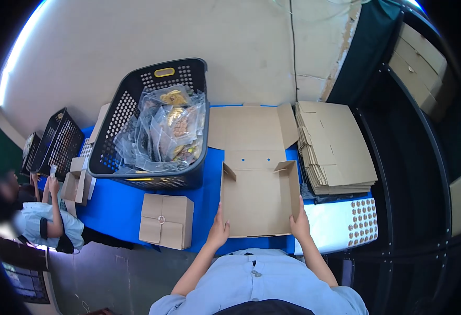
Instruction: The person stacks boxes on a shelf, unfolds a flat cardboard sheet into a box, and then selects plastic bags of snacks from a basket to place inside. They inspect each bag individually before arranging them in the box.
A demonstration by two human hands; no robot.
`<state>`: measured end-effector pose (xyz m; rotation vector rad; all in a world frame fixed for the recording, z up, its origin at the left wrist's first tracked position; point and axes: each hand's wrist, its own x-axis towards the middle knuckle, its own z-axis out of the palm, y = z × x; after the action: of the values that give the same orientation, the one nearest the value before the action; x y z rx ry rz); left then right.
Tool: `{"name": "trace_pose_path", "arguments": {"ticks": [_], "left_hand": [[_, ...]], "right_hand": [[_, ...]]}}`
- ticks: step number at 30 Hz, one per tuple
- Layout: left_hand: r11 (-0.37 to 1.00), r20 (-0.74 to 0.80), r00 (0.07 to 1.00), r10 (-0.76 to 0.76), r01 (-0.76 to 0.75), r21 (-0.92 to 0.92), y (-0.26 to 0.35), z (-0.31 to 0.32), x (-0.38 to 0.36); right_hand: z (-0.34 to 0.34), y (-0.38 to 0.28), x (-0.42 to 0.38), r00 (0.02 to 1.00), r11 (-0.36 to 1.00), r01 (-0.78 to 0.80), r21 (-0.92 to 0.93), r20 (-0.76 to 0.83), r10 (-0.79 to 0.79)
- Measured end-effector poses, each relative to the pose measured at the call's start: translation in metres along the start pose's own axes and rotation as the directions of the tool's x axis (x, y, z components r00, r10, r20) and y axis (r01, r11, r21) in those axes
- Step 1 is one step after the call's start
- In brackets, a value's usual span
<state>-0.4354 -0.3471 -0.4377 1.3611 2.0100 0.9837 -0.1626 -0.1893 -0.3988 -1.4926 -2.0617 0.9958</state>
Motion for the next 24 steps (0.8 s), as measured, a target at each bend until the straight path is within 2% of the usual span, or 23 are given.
{"name": "trace_pose_path", "arguments": {"ticks": [5,7,8,9,10,11,12,13,14,15,17,18,20,21,24], "left_hand": [[0.999,0.029,0.999,-0.035,0.036,-0.025,0.002,-0.004,0.012],[0.992,-0.156,0.986,-0.056,0.073,0.104,0.024,-0.012,0.007],[0.993,-0.175,0.983,-0.063,0.08,0.092,0.035,-0.019,0.007],[0.991,-0.281,0.955,0.099,-0.069,0.114,0.047,-0.03,0.007],[0.964,-0.377,0.889,0.259,-0.213,0.159,0.058,-0.043,0.009],[0.966,-0.391,0.885,0.253,-0.207,0.157,0.064,-0.057,0.014],[0.87,-0.46,0.742,0.487,-0.366,0.331,0.069,-0.072,0.019],[0.721,-0.469,0.551,0.691,-0.472,0.508,0.074,-0.089,0.025],[0.71,-0.517,0.487,0.704,-0.465,0.529,0.081,-0.109,0.032],[0.705,-0.537,0.465,0.704,-0.365,0.608,0.093,-0.133,0.04],[0.767,-0.602,0.509,0.616,-0.214,0.605,0.122,-0.182,0.052],[0.771,-0.611,0.504,0.611,-0.201,0.605,0.129,-0.2,0.059],[0.769,-0.51,0.704,0.494,-0.081,0.634,0.133,-0.227,0.068],[0.806,-0.45,0.784,0.426,-0.104,0.583,0.114,-0.229,0.071],[0.775,-0.46,0.751,0.474,-0.109,0.623,0.104,-0.22,0.069]], "right_hand": [[0.002,-0.004,0.007,0.999,1.0,-0.03,-0.002,0.042,0.03],[0.005,-0.002,0.011,0.997,0.935,-0.008,-0.355,-0.073,-0.019],[0.003,-0.005,0.018,0.997,0.93,0.012,-0.366,-0.064,-0.038],[0.0,-0.015,0.02,0.995,0.893,0.006,-0.449,-0.085,-0.049],[-0.003,-0.027,0.021,0.992,0.852,-0.004,-0.524,-0.108,-0.062],[-0.008,-0.039,0.025,0.983,0.854,0.059,-0.516,-0.119,-0.14],[-0.012,-0.052,0.032,0.982,0.851,0.072,-0.52,-0.113,-0.152],[-0.016,-0.066,0.038,0.97,0.862,0.14,-0.487,-0.109,-0.219],[-0.019,-0.08,0.044,0.953,0.867,0.209,-0.453,-0.106,-0.285],[-0.021,-0.099,0.049,0.944,0.864,0.24,-0.443,-0.102,-0.314],[-0.02,-0.125,0.061,0.924,0.849,0.311,-0.427,-0.075,-0.376],[-0.019,-0.138,0.066,0.902,0.835,0.368,-0.408,-0.059,-0.427],[-0.016,-0.16,0.074,0.877,0.82,0.427,-0.381,-0.049,-0.479],[-0.014,-0.17,0.079,0.86,0.807,0.463,-0.367,-0.036,-0.51],[-0.009,-0.199,0.093,0.826,0.786,0.525,-0.326,-0.026,-0.562]]}}
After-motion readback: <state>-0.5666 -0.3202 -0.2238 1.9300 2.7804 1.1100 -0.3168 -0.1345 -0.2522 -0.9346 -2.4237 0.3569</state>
